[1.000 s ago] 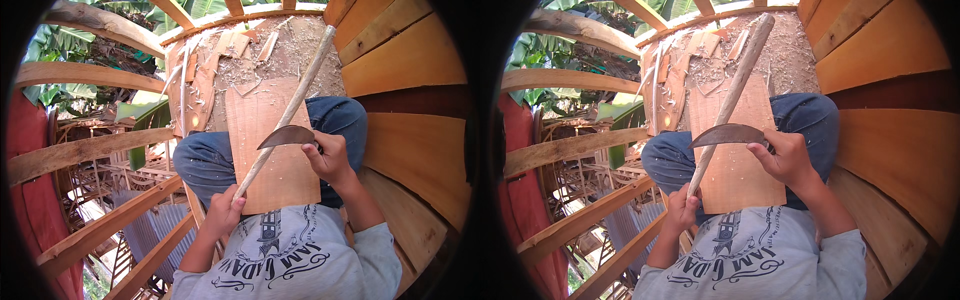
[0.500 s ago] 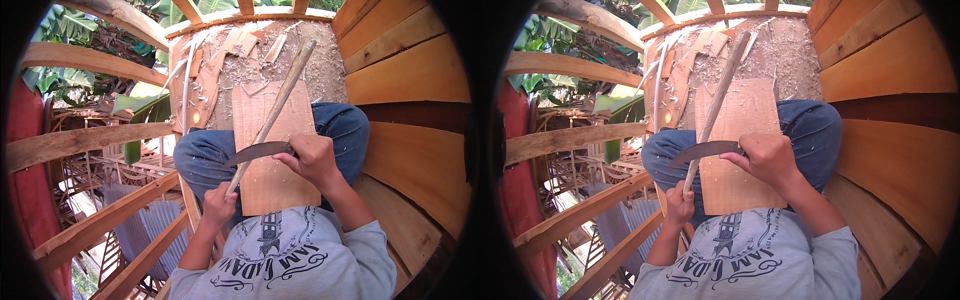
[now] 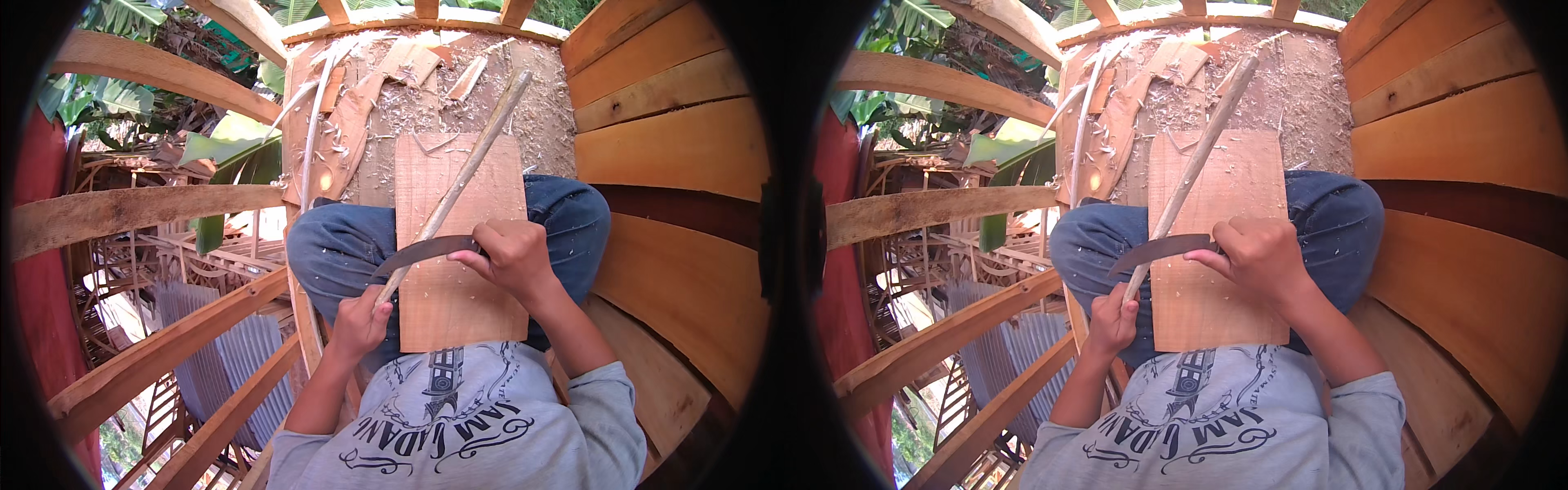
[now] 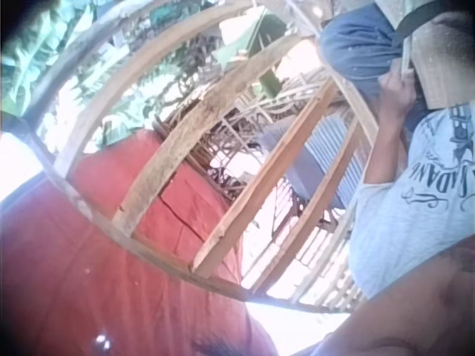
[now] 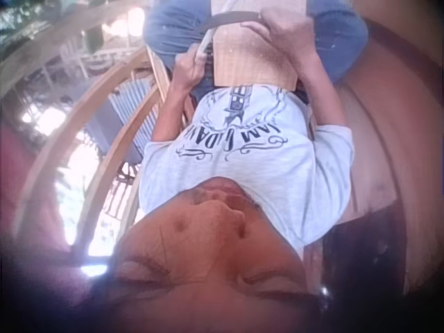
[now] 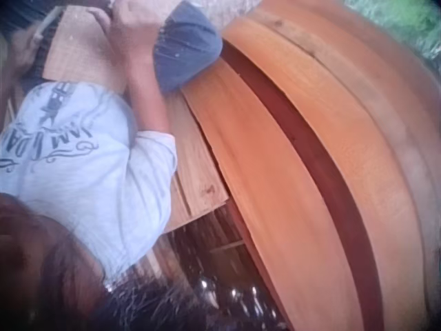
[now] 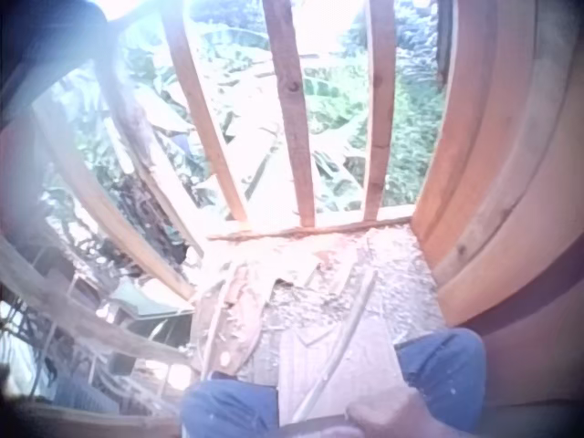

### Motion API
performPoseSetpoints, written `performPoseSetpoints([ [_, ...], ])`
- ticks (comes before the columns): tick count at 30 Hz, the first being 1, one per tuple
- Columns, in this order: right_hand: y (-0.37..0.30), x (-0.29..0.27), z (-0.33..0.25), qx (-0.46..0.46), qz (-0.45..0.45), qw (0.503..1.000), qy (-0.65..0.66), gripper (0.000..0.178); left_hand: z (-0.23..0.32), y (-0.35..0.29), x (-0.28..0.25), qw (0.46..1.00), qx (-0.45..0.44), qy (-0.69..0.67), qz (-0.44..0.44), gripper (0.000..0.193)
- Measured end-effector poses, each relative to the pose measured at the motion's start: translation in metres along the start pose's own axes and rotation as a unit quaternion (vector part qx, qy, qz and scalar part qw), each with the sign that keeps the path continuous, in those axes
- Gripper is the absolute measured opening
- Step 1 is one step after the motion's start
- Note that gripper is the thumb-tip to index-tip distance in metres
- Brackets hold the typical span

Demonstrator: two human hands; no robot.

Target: The person sits cross-legged and uses a curved knife to shave and smooth a long, thin piece of wood. They hold the wood against a flat wooden board on their lap and repeatedly scrape the surface to remove bark and shape the stick.

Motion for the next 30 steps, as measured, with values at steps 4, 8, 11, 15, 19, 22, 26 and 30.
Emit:
performPoseSetpoints([
  [4,0.001,0.005,0.017,0.055,0.038,0.998,0.021,0.044,0.002,0.004,0.002,1.000,-0.003,0.001,-0.015,0.023],
  [8,0.005,0.001,0.011,-0.017,0.014,1.000,-0.009,0.043,-0.001,0.002,0.004,1.000,-0.003,0.003,-0.005,0.024],
  [11,0.002,0.001,0.026,0.095,0.074,0.992,0.029,0.042,0.001,0.005,0.002,1.000,-0.003,0.007,-0.008,0.024],
  [15,-0.004,0.004,0.015,0.028,0.057,0.997,0.047,0.042,0.000,0.004,0.001,1.000,0.009,0.008,-0.012,0.023],
  [19,-0.003,0.006,0.024,0.071,0.063,0.994,0.057,0.042,0.003,0.009,0.003,1.000,-0.005,0.003,-0.016,0.023],
  [22,0.005,0.002,0.011,0.025,0.060,0.997,0.045,0.043,-0.002,0.004,0.002,1.000,0.016,0.003,-0.009,0.023],
  [26,0.017,0.008,0.009,0.090,0.071,0.990,0.077,0.043,0.006,0.015,0.001,1.000,-0.006,0.005,-0.003,0.025],
  [30,0.017,0.015,0.004,0.016,0.041,0.997,0.058,0.043,0.003,0.016,-0.001,1.000,0.000,0.000,-0.007,0.026],
])
Point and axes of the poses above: each hand's wrist, its own y-axis towards the middle knuckle, its own x-axis out of the palm, z = x × y, the point moved 1 cm from there along y, towards the middle knuckle, and after that the axes turned 4 degrees about y, right-handed, at the moved point
